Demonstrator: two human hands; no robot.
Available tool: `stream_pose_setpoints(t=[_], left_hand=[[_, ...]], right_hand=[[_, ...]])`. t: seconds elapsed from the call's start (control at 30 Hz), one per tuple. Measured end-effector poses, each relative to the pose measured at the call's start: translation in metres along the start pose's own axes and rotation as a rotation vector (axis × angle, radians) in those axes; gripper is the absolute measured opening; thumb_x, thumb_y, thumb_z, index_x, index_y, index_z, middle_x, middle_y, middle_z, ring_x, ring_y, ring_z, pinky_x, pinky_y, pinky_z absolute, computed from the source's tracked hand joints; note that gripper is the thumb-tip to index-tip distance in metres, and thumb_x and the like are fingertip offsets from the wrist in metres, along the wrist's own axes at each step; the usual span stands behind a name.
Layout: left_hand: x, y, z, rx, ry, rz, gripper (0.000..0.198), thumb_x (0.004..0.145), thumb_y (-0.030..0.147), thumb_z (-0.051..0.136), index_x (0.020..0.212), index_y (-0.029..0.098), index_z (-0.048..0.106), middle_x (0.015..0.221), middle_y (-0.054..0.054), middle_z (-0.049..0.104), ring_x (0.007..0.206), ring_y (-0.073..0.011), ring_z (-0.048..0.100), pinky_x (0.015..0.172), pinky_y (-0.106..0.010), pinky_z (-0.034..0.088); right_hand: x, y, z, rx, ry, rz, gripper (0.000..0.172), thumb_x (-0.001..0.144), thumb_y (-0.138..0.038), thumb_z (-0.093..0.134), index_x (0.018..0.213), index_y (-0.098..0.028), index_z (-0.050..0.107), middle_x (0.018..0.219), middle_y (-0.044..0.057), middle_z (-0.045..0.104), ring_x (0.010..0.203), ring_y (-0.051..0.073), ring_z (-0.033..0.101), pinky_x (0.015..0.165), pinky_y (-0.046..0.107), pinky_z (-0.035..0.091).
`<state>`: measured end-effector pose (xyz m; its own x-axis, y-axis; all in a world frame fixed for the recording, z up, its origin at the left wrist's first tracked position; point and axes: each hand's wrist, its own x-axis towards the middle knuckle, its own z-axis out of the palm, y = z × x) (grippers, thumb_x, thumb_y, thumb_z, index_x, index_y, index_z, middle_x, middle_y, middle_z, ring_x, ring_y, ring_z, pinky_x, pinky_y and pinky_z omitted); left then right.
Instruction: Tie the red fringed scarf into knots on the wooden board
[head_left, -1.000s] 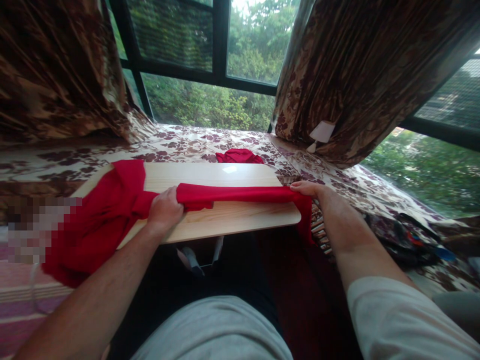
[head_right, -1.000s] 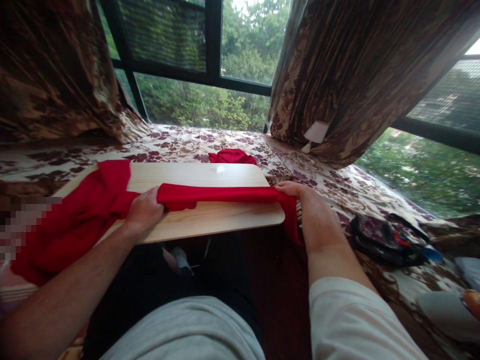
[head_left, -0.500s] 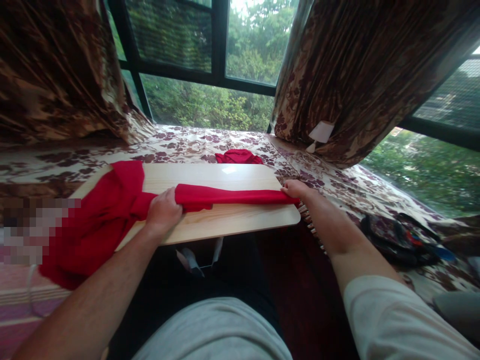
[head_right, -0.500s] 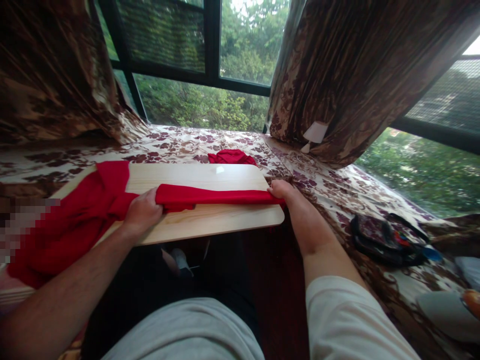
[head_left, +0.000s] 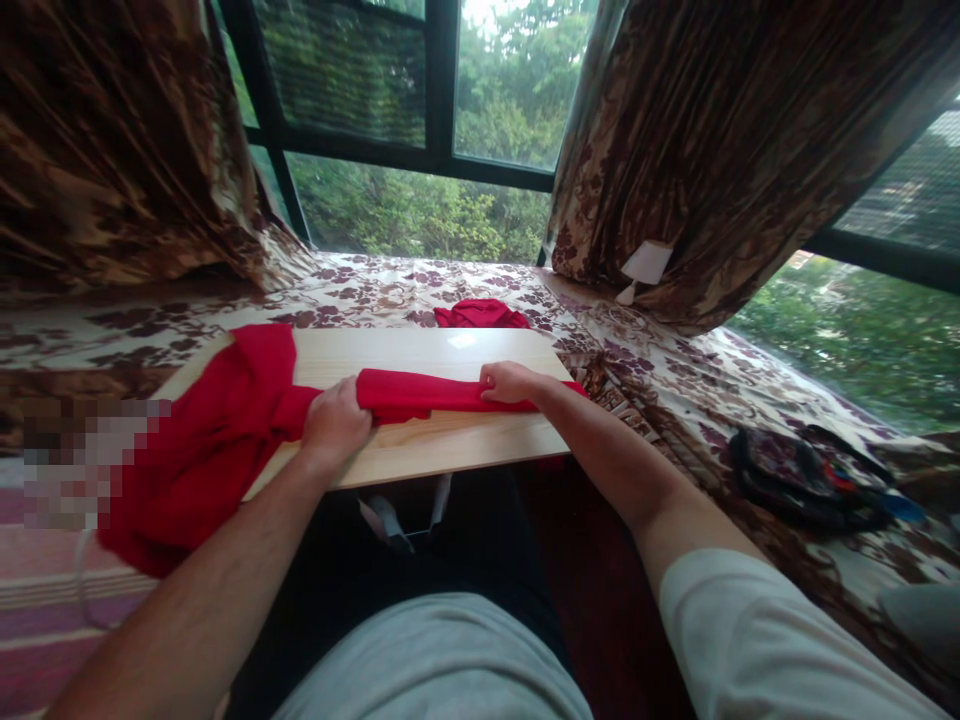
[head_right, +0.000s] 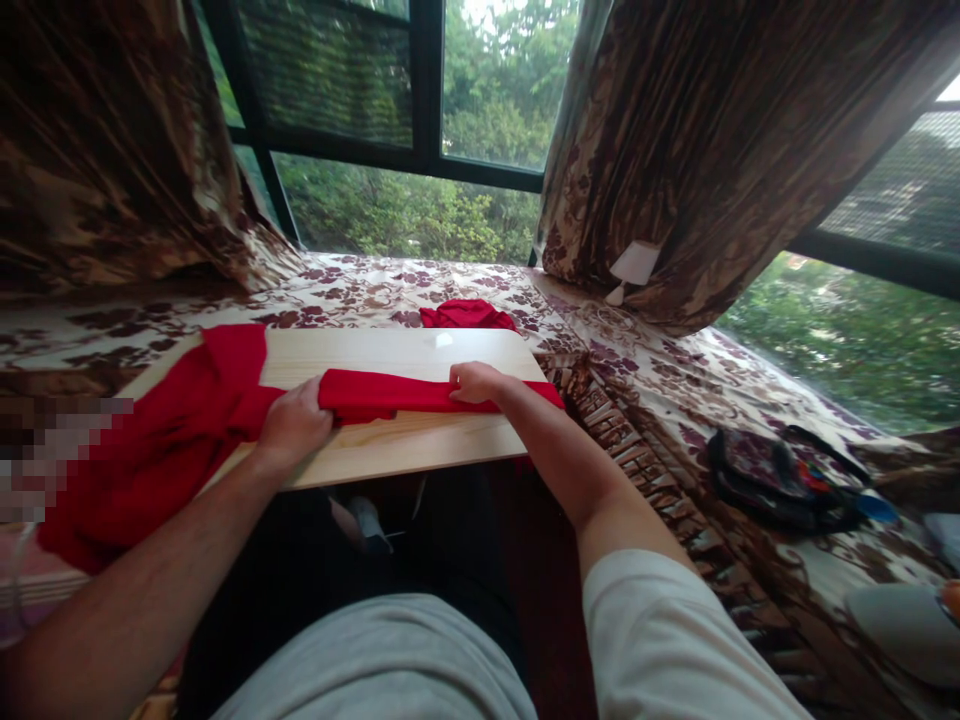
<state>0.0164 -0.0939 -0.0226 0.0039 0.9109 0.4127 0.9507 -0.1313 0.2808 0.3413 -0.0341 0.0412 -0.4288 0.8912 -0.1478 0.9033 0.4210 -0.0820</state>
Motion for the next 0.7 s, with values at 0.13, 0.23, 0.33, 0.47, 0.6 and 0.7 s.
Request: stream_pose_setpoints(t=[0.13,0.23,0.33,0.47,0.6,0.7], left_hand=[[0.0,0.0,0.0,-0.012,0.001,-0.01,0.057,0.082,0.021,0.049,0.138,0.01,0.053,0.126,-0.017,0.067,0.119,-0.0319,0.061,0.106,-0.04,0.044],[0.001,0.001,0.0,-0.02,0.004,-0.011,0.057,0.081,0.019,0.049,0.137,0.01,0.053,0.126,-0.017,0.067,0.119,-0.0317,0.061,0.106,-0.04,0.044],[0.001,0.001,0.0,-0.005,-0.008,-0.016,0.058,0.08,0.019,0.049,0.137,0.009,0.053,0.125,-0.017,0.067,0.118,-0.032,0.061,0.105,-0.04,0.044],[0.001,0.001,0.001,0.007,-0.017,-0.013,0.059,0.08,0.02,0.049,0.138,0.01,0.053,0.126,-0.016,0.067,0.119,-0.0319,0.061,0.106,-0.041,0.043],[0.001,0.0,0.002,0.014,0.005,-0.004,0.059,0.08,0.017,0.047,0.138,0.007,0.053,0.126,-0.018,0.066,0.117,-0.0321,0.061,0.105,-0.041,0.043],[0.001,0.0,0.003,0.017,0.015,0.005,0.057,0.08,0.017,0.046,0.136,0.007,0.055,0.124,-0.018,0.067,0.116,-0.0322,0.062,0.104,-0.041,0.044]], right_hand=[[0.007,0.003,-0.003,-0.015,-0.092,-0.002,0.032,0.078,-0.039,0.073,0.104,-0.019,0.074,0.097,0.004,0.075,0.078,0.016,0.064,0.062,0.023,0.038],[0.009,0.006,-0.002,-0.023,-0.101,-0.014,0.027,0.079,-0.037,0.072,0.099,-0.018,0.074,0.092,0.003,0.075,0.075,0.014,0.061,0.059,0.022,0.036],[0.01,0.008,-0.002,0.01,-0.059,-0.04,0.024,0.078,-0.03,0.07,0.098,-0.016,0.072,0.091,0.003,0.074,0.074,0.014,0.06,0.058,0.021,0.035],[0.011,0.012,-0.01,0.142,-0.08,-0.038,0.021,0.078,-0.018,0.063,0.097,-0.015,0.072,0.087,0.002,0.073,0.073,0.013,0.06,0.061,0.02,0.038],[0.017,0.021,-0.021,0.207,-0.08,-0.028,0.021,0.085,-0.018,0.056,0.098,-0.014,0.072,0.086,0.003,0.073,0.073,0.014,0.06,0.063,0.021,0.041],[0.024,0.026,-0.027,0.148,-0.101,-0.046,0.024,0.091,-0.02,0.052,0.104,-0.015,0.072,0.094,0.005,0.074,0.078,0.015,0.062,0.066,0.02,0.042]])
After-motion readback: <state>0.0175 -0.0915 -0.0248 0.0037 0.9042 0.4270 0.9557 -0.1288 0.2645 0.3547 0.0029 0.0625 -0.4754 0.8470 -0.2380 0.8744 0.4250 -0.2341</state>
